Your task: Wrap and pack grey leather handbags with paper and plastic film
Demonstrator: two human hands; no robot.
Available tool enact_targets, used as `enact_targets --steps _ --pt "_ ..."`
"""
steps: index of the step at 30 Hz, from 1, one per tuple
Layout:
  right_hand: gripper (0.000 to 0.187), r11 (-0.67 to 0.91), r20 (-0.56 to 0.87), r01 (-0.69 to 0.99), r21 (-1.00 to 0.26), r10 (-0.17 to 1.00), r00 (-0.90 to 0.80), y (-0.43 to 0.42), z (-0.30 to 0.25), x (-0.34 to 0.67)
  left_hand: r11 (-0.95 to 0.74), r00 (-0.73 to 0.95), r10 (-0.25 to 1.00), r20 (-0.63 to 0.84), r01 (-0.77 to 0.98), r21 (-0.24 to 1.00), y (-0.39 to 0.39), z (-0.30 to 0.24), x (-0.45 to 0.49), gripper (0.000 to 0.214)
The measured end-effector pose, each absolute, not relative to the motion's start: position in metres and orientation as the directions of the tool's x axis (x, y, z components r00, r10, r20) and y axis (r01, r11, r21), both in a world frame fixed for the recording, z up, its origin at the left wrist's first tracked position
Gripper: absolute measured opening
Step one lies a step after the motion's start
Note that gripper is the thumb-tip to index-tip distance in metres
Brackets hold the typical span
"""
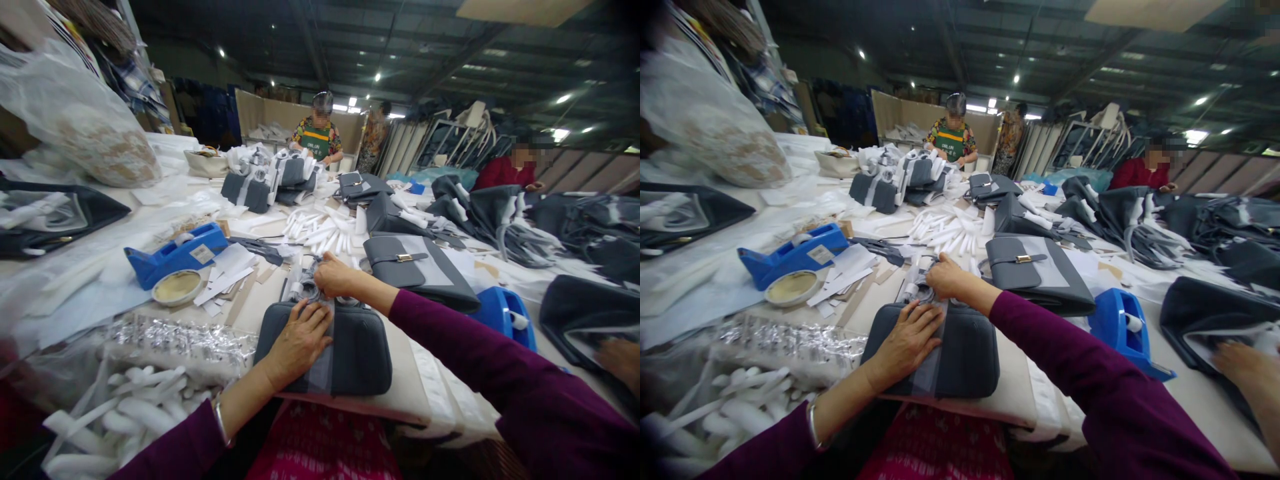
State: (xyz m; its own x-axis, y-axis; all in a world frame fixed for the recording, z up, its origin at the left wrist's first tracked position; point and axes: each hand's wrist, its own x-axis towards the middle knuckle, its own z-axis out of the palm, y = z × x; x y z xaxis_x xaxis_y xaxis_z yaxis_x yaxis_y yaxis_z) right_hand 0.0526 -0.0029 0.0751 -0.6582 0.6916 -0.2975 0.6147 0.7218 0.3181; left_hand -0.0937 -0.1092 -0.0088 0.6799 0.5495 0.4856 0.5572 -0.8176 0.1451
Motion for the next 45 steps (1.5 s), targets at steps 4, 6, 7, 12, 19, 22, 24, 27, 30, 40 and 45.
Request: enact_targets --steps 4,6,7,12,19,22,24,27,30,40,45 --pt "0.045 0.634 -0.246 0.695 0.339 0.773 -0.585 0.011 0.071 0.062 -0.840 0.705 0.517 0.485 0.527 0.128 -0.107 -0.011 -0.095 0.041" --pt "0.049 0.592 -0.243 0.734 0.333 0.806 -0.540 0.021 0.068 0.067 -0.850 0.718 0.500 0.485 0.514 0.115 -0.107 -0.012 -0.095 0.040" --pt "0.051 0.574 -0.240 0.749 0.331 0.819 -0.521 0.025 0.066 0.069 -0.854 0.722 0.492 0.486 0.509 0.108 -0.106 -0.012 -0.096 0.040" --pt "0.037 0.434 -0.129 0.858 0.276 0.901 -0.414 0.033 0.066 0.076 -0.872 0.733 0.456 0.505 0.481 0.090 -0.107 -0.014 -0.098 0.038" --pt "0.028 0.255 0.219 0.945 0.205 0.929 -0.299 -0.031 0.065 0.082 -0.881 0.719 0.439 0.539 0.464 0.098 -0.108 -0.014 -0.101 0.039" --pt "0.025 0.387 0.297 0.918 0.089 0.869 -0.395 -0.068 0.046 0.081 -0.883 0.712 0.433 0.553 0.457 0.102 -0.108 -0.016 -0.102 0.041" --pt "0.025 0.460 0.279 0.886 0.062 0.844 -0.458 -0.082 0.033 0.080 -0.889 0.710 0.424 0.562 0.445 0.108 -0.109 -0.017 -0.102 0.040" --pt "0.024 0.461 0.316 0.887 0.041 0.836 -0.449 -0.088 0.020 0.080 -0.911 0.727 0.393 0.563 0.391 0.131 -0.111 -0.015 -0.104 0.037" --pt "0.033 0.375 0.466 0.926 -0.048 0.828 -0.312 -0.092 0.016 0.084 -0.937 0.752 0.348 0.560 0.303 0.176 -0.114 -0.011 -0.109 0.034" --pt "0.080 -0.076 0.210 0.545 -0.835 0.872 0.442 -0.134 -0.017 0.131 -0.271 -0.045 0.875 0.482 0.778 0.566 -0.105 -0.019 -0.116 0.060" --pt "0.075 -0.302 -0.178 0.268 -0.915 0.898 0.403 -0.148 -0.008 0.138 -0.092 -0.062 0.981 0.184 0.686 0.722 -0.097 -0.017 -0.137 0.063"
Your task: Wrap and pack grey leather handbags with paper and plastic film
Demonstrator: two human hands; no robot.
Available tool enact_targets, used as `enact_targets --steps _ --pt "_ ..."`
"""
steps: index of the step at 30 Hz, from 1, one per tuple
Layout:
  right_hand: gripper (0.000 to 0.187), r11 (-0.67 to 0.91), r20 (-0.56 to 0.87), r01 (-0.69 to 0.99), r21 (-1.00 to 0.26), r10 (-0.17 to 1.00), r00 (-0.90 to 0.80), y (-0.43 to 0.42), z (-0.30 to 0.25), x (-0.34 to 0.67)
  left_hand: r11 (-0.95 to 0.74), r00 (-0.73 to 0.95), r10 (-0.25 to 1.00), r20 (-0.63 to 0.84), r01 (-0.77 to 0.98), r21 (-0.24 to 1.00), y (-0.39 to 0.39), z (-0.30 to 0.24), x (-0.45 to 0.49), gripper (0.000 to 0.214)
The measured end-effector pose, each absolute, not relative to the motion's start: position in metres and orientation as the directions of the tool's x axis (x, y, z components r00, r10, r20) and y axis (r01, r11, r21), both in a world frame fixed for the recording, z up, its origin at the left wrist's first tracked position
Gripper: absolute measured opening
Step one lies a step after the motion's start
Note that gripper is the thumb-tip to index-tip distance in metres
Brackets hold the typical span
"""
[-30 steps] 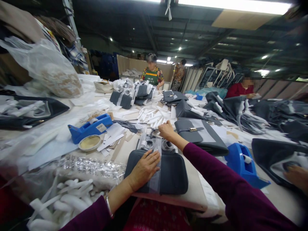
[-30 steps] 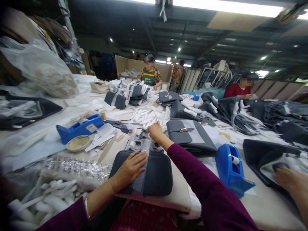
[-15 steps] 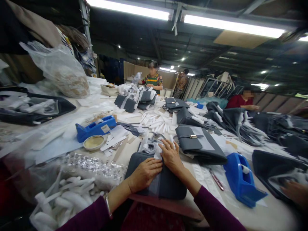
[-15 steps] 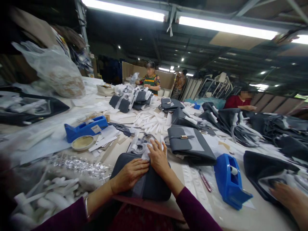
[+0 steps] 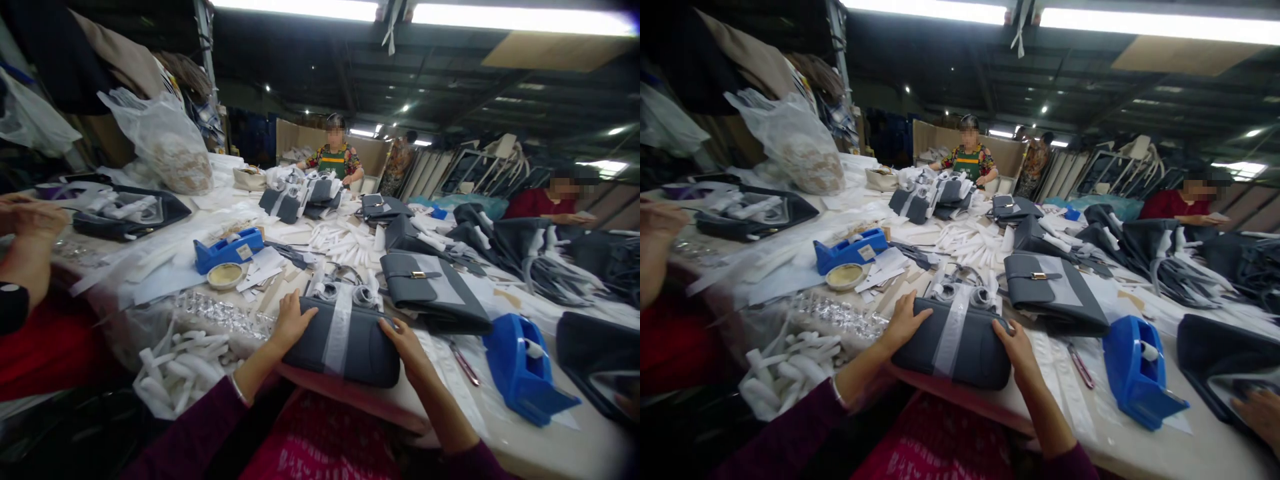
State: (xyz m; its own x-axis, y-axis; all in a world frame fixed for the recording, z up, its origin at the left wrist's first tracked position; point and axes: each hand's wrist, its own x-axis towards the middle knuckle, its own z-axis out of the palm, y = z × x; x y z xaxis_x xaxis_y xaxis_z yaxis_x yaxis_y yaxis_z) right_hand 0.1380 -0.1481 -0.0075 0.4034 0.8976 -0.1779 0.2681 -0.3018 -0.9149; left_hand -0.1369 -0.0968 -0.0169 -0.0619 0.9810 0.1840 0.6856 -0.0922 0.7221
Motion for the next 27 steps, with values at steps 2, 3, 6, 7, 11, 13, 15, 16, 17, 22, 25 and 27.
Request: enact_targets --steps 2,3,6,7,11,13,15,16,17,22,25,27 --pt "0.065 -0.339 -0.284 0.173 -0.925 0.918 0.279 -0.154 0.003 0.139 -0.018 -0.006 1.000 0.027 0.589 0.808 -0.094 -0.013 -0.148 0.060" --pt "0.061 -0.357 -0.323 0.138 -0.924 0.920 0.221 -0.157 0.009 0.139 0.004 0.055 0.998 -0.038 0.522 0.853 -0.092 -0.012 -0.153 0.057" --pt "0.053 -0.385 -0.373 0.082 -0.919 0.918 0.132 -0.164 0.021 0.139 0.042 0.229 0.966 -0.123 0.328 0.944 -0.089 -0.009 -0.163 0.053" --pt "0.051 -0.377 -0.368 0.072 -0.923 0.923 0.113 -0.165 0.023 0.139 0.051 0.247 0.960 -0.127 0.292 0.955 -0.088 -0.009 -0.164 0.053" --pt "0.046 -0.307 -0.306 0.017 -0.952 0.951 0.051 -0.165 0.017 0.138 0.071 0.228 0.963 -0.142 0.292 0.954 -0.087 -0.010 -0.165 0.054" --pt "0.046 -0.286 -0.287 -0.030 -0.958 0.956 0.059 -0.165 0.010 0.137 0.072 0.213 0.967 -0.142 0.305 0.950 -0.087 -0.010 -0.164 0.053" --pt "0.048 -0.265 -0.270 -0.068 -0.962 0.961 0.067 -0.167 0.005 0.135 0.074 0.205 0.968 -0.143 0.310 0.948 -0.090 -0.009 -0.165 0.052" --pt "0.048 -0.250 -0.256 -0.079 -0.965 0.964 0.067 -0.169 0.004 0.133 0.076 0.208 0.967 -0.146 0.310 0.948 -0.092 -0.008 -0.166 0.052" --pt "0.049 -0.234 -0.239 -0.084 -0.969 0.969 0.068 -0.172 0.003 0.131 0.081 0.218 0.964 -0.153 0.310 0.947 -0.095 -0.006 -0.167 0.053" --pt "0.051 -0.138 -0.142 -0.056 -0.989 0.987 0.078 -0.188 0.001 0.117 0.099 0.261 0.945 -0.195 0.339 0.935 -0.115 0.005 -0.185 0.064" --pt "0.053 -0.094 -0.093 0.005 -0.996 0.988 0.122 -0.192 -0.003 0.112 0.075 0.267 0.943 -0.199 0.413 0.908 -0.123 0.010 -0.197 0.061" --pt "0.054 -0.082 -0.071 0.057 -0.995 0.983 0.167 -0.194 -0.005 0.111 -0.002 0.221 0.966 -0.134 0.525 0.851 -0.124 0.012 -0.198 0.060"
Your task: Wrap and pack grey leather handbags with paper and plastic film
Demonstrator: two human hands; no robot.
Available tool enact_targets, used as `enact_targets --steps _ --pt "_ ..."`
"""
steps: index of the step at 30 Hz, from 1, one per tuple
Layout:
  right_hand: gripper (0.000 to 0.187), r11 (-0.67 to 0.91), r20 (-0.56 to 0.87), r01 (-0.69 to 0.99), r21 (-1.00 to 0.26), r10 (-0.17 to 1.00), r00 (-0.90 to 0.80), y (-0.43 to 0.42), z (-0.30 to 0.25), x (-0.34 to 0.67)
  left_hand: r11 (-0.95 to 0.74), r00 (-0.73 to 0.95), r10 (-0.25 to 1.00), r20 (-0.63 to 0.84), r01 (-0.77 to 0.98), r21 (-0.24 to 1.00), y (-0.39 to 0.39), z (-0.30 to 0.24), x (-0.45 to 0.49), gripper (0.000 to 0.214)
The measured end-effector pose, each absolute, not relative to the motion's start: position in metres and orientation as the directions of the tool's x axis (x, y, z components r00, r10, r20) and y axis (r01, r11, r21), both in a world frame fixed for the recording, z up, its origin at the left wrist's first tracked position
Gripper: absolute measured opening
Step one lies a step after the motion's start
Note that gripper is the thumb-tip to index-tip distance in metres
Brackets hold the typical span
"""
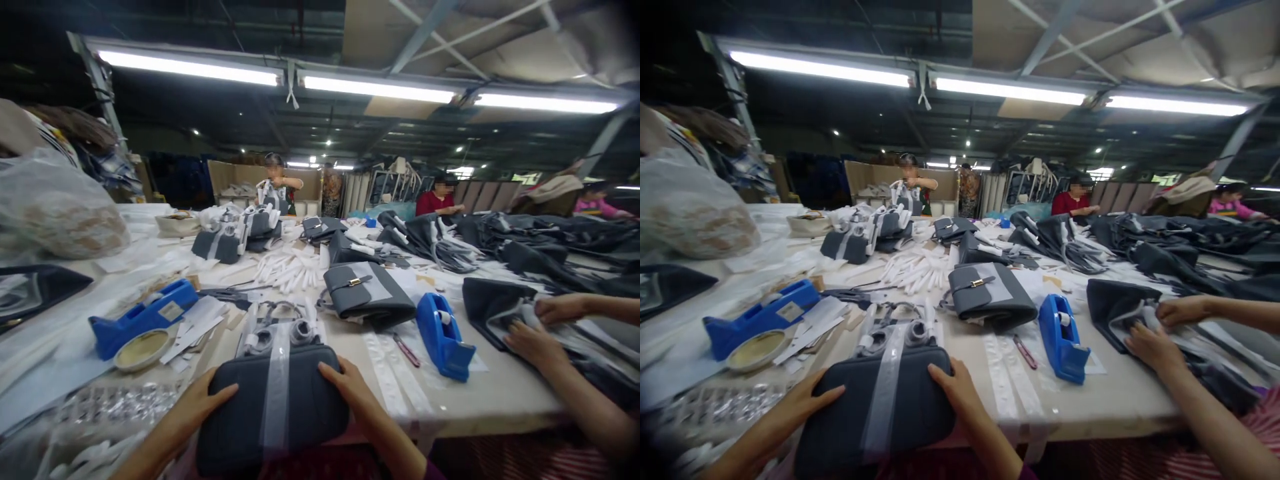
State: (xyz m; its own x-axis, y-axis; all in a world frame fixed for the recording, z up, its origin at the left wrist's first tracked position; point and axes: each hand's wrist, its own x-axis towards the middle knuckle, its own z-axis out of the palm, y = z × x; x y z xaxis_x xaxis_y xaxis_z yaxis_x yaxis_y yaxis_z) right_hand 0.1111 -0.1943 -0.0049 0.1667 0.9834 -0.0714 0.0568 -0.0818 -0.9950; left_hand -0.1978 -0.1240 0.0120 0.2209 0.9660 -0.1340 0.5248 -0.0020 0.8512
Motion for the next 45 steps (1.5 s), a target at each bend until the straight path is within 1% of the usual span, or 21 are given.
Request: enact_targets --steps 1,2,3,4,5,6,7,9,11,12,14,16,19,21,25,29,32,34,35,41,45 --pt "0.055 -0.079 -0.062 0.083 -0.993 0.980 0.187 -0.195 -0.006 0.111 -0.067 0.177 0.983 -0.049 0.596 0.800 -0.123 0.014 -0.194 0.060" --pt "0.054 -0.078 -0.055 0.107 -0.991 0.977 0.204 -0.195 -0.006 0.111 -0.144 0.138 0.988 0.070 0.663 0.734 -0.122 0.017 -0.188 0.060" --pt "0.054 -0.082 -0.052 0.129 -0.988 0.974 0.221 -0.195 -0.007 0.111 -0.230 0.129 0.971 0.199 0.716 0.659 -0.121 0.021 -0.179 0.059" --pt "0.053 -0.088 -0.052 0.148 -0.985 0.971 0.234 -0.195 -0.007 0.112 -0.327 0.167 0.935 0.312 0.744 0.583 -0.120 0.027 -0.167 0.056" --pt "0.052 -0.092 -0.050 0.164 -0.982 0.968 0.245 -0.194 -0.008 0.112 -0.437 0.250 0.885 0.392 0.737 0.516 -0.119 0.034 -0.152 0.051" --pt "0.051 -0.091 -0.045 0.177 -0.980 0.967 0.251 -0.194 -0.009 0.112 -0.552 0.370 0.824 0.429 0.692 0.465 -0.118 0.042 -0.135 0.045" --pt "0.050 -0.088 -0.038 0.188 -0.978 0.966 0.255 -0.193 -0.009 0.111 -0.658 0.500 0.751 0.431 0.619 0.429 -0.116 0.051 -0.118 0.041" --pt "0.049 -0.080 -0.022 0.201 -0.976 0.962 0.273 -0.195 -0.011 0.109 -0.805 0.705 0.583 0.403 0.439 0.399 -0.111 0.066 -0.082 0.042" --pt "0.050 -0.072 -0.002 0.215 -0.974 0.951 0.310 -0.201 -0.012 0.105 -0.855 0.803 0.467 0.371 0.304 0.419 -0.101 0.073 -0.050 0.046" --pt "0.050 -0.070 0.009 0.225 -0.972 0.943 0.333 -0.205 -0.012 0.103 -0.861 0.832 0.430 0.351 0.262 0.435 -0.094 0.073 -0.036 0.045" --pt "0.051 -0.073 0.028 0.249 -0.966 0.925 0.379 -0.217 -0.012 0.100 -0.865 0.881 0.374 0.290 0.218 0.452 -0.079 0.067 -0.015 0.038" --pt "0.053 -0.092 0.024 0.267 -0.959 0.915 0.402 -0.229 -0.011 0.097 -0.876 0.926 0.320 0.201 0.208 0.435 -0.066 0.060 -0.001 0.031" --pt "0.054 -0.098 0.018 0.271 -0.957 0.919 0.393 -0.243 -0.012 0.096 -0.896 0.971 0.230 0.063 0.185 0.404 -0.056 0.053 0.009 0.031" --pt "0.055 -0.079 0.022 0.250 -0.965 0.925 0.378 -0.249 -0.013 0.098 -0.898 0.982 0.191 0.016 0.168 0.407 -0.054 0.052 0.011 0.034" --pt "0.054 -0.057 -0.010 0.150 -0.987 0.955 0.296 -0.254 -0.010 0.110 -0.918 0.989 0.146 -0.031 0.147 0.368 -0.053 0.050 0.012 0.040" --pt "0.042 -0.038 -0.035 0.011 -0.999 0.973 0.230 -0.252 -0.004 0.130 -0.924 0.989 0.127 -0.081 0.147 0.354 -0.050 0.049 0.017 0.041" --pt "0.037 -0.137 -0.192 -0.235 -0.962 0.955 0.228 -0.242 -0.007 0.142 -0.919 0.988 0.121 -0.094 0.147 0.366 -0.048 0.048 0.019 0.039" --pt "0.040 -0.205 -0.298 -0.390 -0.898 0.935 0.194 -0.233 -0.011 0.146 -0.917 0.987 0.120 -0.107 0.151 0.370 -0.048 0.048 0.020 0.037" --pt "0.042 -0.227 -0.329 -0.441 -0.869 0.929 0.170 -0.228 -0.013 0.148 -0.915 0.986 0.122 -0.116 0.157 0.372 -0.048 0.048 0.020 0.036" --pt "0.049 -0.271 -0.357 -0.541 -0.796 0.932 0.059 -0.202 -0.008 0.152 -0.900 0.976 0.141 -0.166 0.196 0.390 -0.048 0.050 0.024 0.032" --pt "0.049 -0.270 -0.377 -0.537 -0.799 0.921 0.099 -0.190 -0.003 0.150 -0.890 0.974 0.148 -0.173 0.207 0.406 -0.047 0.049 0.022 0.033"
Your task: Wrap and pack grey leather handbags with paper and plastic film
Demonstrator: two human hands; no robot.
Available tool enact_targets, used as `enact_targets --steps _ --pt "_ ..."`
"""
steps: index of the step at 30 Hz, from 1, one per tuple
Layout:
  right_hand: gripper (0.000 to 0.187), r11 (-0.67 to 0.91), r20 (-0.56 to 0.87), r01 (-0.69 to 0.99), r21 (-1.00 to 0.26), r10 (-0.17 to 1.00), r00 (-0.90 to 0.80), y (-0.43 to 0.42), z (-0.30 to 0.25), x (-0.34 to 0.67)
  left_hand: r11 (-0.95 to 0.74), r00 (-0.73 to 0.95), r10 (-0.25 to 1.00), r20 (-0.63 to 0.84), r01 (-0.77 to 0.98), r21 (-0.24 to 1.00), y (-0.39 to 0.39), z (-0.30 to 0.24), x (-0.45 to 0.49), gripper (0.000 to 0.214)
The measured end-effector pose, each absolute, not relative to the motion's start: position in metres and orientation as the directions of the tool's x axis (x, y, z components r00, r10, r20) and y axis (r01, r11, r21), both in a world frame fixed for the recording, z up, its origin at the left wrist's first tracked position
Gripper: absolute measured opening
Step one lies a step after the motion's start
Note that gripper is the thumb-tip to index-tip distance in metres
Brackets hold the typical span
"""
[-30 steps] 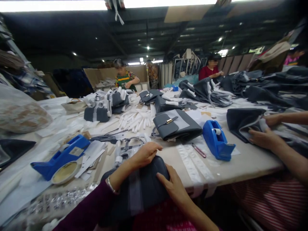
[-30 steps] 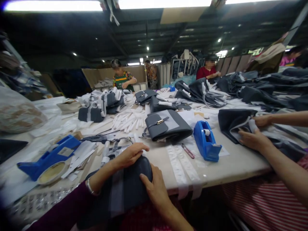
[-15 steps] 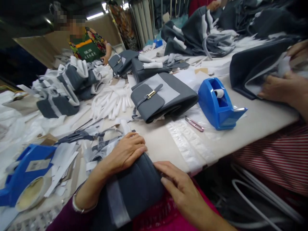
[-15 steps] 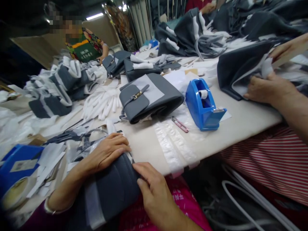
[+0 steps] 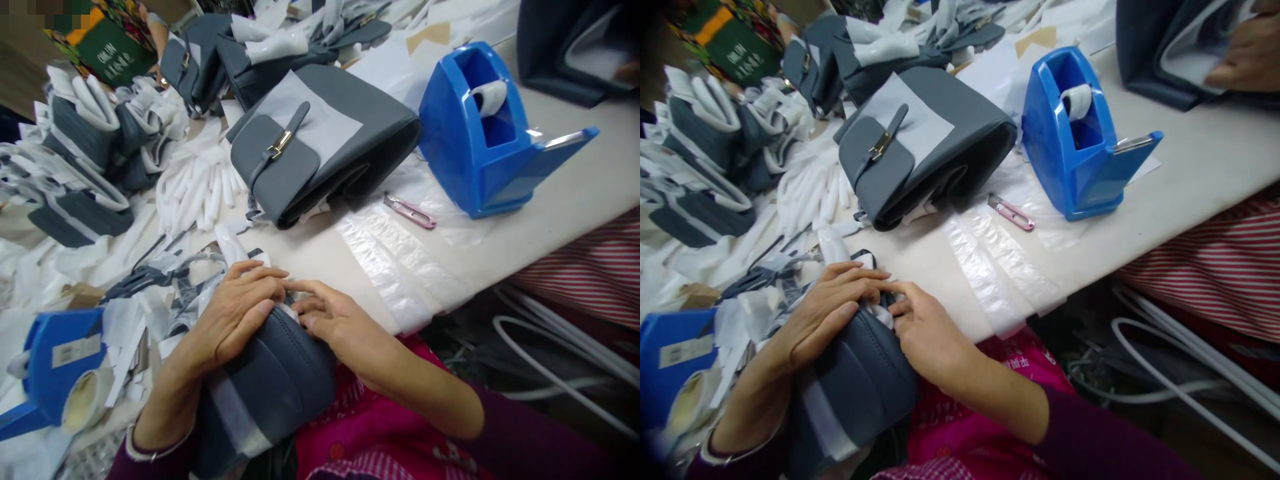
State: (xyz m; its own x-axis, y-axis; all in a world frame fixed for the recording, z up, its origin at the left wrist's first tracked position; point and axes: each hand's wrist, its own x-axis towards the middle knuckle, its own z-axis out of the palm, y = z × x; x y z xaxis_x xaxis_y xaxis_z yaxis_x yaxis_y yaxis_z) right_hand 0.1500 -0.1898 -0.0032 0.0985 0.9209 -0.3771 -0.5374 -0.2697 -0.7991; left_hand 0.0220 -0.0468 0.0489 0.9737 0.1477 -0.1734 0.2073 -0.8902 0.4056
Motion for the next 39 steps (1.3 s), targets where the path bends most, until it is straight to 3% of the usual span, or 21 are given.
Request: enact_targets --steps 6,11,15,19,24,33,39 --pt "0.043 -0.090 -0.204 -0.542 -0.835 0.967 0.154 -0.206 -0.013 0.145 -0.879 0.978 0.144 -0.154 0.198 0.434 -0.045 0.049 0.020 0.034" --pt "0.029 0.010 -0.032 -0.091 -0.996 0.892 0.451 -0.248 -0.016 0.133 -0.878 0.982 0.145 -0.120 0.184 0.441 -0.046 0.051 0.018 0.033" --pt "0.043 0.134 0.190 0.158 -0.978 0.887 0.420 -0.260 -0.019 0.116 -0.862 0.976 0.212 -0.054 0.213 0.460 -0.049 0.053 0.015 0.034" --pt "0.053 0.248 0.346 0.279 -0.928 0.853 0.391 -0.251 -0.020 0.105 -0.862 0.969 0.243 -0.049 0.239 0.447 -0.049 0.056 0.013 0.040" --pt "0.056 0.218 0.356 0.356 -0.909 0.851 0.387 -0.237 -0.016 0.098 -0.877 0.971 0.218 -0.100 0.240 0.417 -0.045 0.056 0.011 0.057" --pt "0.049 0.107 0.284 0.407 -0.907 0.868 0.407 -0.233 -0.012 0.094 -0.875 0.965 0.260 -0.028 0.248 0.415 -0.044 0.050 0.005 0.073" --pt "0.048 0.086 0.202 0.316 -0.945 0.911 0.358 -0.235 -0.012 0.102 -0.874 0.957 0.289 0.013 0.258 0.412 -0.044 0.048 0.006 0.082"
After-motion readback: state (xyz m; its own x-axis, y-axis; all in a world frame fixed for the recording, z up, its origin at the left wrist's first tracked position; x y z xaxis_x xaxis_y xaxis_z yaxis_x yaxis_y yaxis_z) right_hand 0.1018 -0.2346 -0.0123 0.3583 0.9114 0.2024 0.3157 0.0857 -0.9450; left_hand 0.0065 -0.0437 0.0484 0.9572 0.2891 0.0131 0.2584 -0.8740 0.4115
